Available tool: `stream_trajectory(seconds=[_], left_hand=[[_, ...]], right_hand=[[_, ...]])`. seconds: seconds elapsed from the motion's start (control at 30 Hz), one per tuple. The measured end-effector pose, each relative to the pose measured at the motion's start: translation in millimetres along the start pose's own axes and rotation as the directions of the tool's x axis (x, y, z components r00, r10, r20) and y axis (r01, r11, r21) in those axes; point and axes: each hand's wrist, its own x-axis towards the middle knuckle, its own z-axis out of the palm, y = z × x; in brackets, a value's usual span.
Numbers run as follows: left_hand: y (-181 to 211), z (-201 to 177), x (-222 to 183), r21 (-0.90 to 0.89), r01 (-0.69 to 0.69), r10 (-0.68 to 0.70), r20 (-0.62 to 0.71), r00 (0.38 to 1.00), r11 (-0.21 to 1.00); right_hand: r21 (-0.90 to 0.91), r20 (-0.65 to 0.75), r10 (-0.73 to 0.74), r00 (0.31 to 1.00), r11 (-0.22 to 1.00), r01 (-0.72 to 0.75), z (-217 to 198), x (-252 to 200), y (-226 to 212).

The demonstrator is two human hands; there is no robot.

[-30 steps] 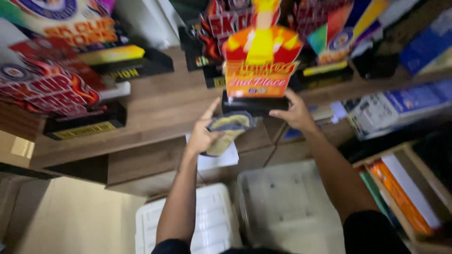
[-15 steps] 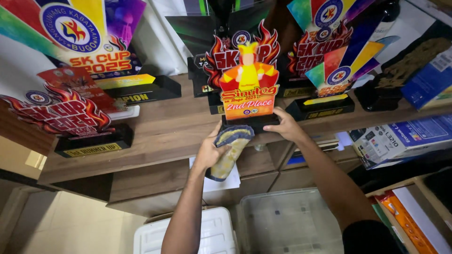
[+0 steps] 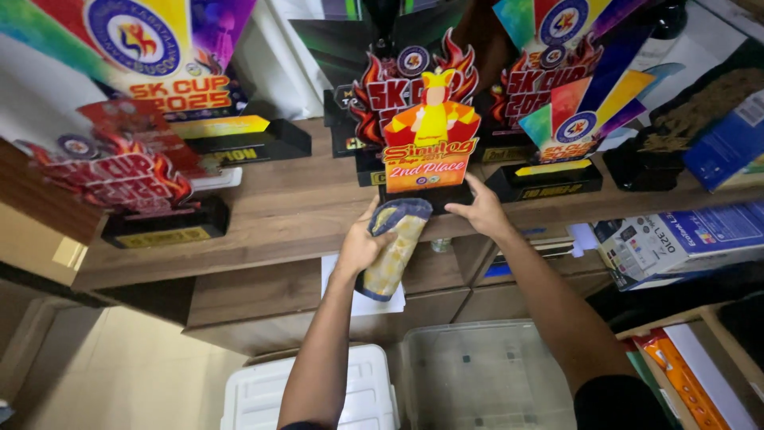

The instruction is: Wiping dust off various trophies on a shelf with a cloth.

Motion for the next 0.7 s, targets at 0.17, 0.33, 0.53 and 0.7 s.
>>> stream_trajectory(seconds=[0.17,0.33,0.53,0.7], left_hand=[[-7,-2,2,0.028,-0.027,0.027,-0.011,1.0,0.999],[11,-2,-5,-0.128,0.101,-0.097,0.038,0.995,0.987],[6,-15,-69,-0.226,-0.146,0.129,-0.085,0.988,0.963],[-166,-9,-216,-0.436,0.22,-0.315,-0.159,0.936,0.873]], right_hand=[[0.0,-0.084,0.071,0.994,0.997,-0.071,10,-4,1],[-0.107,-0.154,0.056,0.987,0.992,-0.073,11,-20,-13],[-0.058,-0.323,-0.075,0.943,0.997,0.06,25,-147,-53],[-0.134,-0.331,0.182,0.926,0.962,-0.237,70,-356,15]])
